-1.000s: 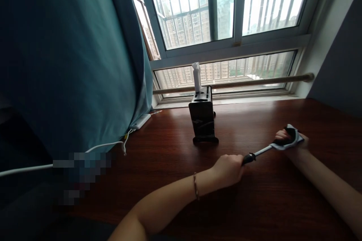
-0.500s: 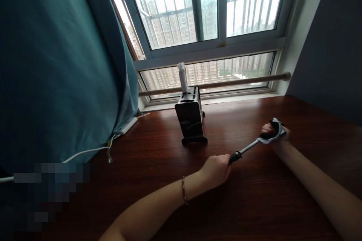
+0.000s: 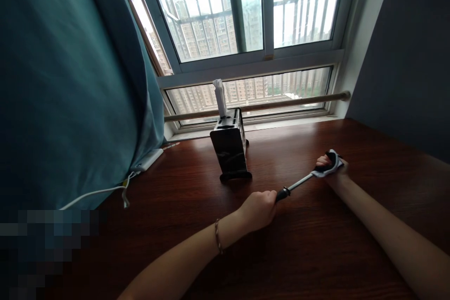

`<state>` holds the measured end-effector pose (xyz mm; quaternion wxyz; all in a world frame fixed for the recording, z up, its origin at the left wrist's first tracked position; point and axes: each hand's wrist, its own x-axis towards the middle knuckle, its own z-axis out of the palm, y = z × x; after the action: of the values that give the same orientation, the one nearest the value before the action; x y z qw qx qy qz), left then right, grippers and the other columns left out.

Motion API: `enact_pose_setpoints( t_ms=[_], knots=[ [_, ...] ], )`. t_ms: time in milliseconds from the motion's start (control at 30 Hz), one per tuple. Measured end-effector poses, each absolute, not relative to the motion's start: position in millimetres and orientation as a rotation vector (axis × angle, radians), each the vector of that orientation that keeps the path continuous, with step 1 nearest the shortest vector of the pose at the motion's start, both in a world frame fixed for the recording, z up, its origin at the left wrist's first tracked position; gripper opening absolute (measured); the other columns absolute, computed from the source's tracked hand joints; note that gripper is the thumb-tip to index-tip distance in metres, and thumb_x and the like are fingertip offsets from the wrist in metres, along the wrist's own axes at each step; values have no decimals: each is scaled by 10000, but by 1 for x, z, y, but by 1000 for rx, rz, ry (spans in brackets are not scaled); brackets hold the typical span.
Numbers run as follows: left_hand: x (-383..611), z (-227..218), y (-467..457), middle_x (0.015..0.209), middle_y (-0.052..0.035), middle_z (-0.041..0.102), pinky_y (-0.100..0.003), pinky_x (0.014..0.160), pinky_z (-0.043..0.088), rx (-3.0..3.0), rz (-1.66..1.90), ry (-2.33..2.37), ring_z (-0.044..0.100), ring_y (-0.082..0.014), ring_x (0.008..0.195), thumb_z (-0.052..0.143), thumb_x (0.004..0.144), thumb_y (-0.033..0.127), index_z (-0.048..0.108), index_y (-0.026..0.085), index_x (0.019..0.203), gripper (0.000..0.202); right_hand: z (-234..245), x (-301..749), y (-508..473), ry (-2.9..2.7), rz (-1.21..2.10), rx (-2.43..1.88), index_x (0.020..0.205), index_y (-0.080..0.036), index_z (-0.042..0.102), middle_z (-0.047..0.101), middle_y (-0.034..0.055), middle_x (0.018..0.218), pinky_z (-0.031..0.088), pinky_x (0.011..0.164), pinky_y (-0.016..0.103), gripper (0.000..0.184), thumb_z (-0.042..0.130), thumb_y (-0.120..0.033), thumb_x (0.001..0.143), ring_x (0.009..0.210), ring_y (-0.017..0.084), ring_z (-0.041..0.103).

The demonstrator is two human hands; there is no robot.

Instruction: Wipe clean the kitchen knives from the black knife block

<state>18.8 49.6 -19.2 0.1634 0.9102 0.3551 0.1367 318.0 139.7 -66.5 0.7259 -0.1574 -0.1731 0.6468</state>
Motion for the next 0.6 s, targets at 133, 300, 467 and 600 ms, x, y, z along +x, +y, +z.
enact_pose_setpoints(
  t_ms=[133,300,467,600],
  knots=[
    [15,-15,51,736,-40,568,-233,592,370,2480,456,923,512,-137,642,436,797,176,535,144,818,106,-65,316,139,-403,1480,-304,565,-189,171,245,-71,454,323,356,165,387,556,-170,533,373,37,293],
    [17,-21,57,561,47,410,-184,395,230,1653,382,868,334,-47,425,534,766,301,529,131,766,170,-52,317,137,-496,1534,-215,595,-199,175,239,-93,457,284,337,151,413,584,-208,538,353,29,249],
    [15,-27,67,561,83,261,-148,341,24,958,258,597,119,2,384,605,718,318,537,111,811,237,-40,318,134,-520,1520,-119,626,-213,224,236,-111,454,246,321,145,398,610,-234,530,341,25,224],
    [14,-29,70,559,84,243,-154,331,16,947,227,571,82,-3,383,557,758,330,534,106,826,235,-40,314,133,-489,1526,-86,611,-207,210,250,-106,456,260,332,151,389,593,-190,550,351,24,232]
  ],
)
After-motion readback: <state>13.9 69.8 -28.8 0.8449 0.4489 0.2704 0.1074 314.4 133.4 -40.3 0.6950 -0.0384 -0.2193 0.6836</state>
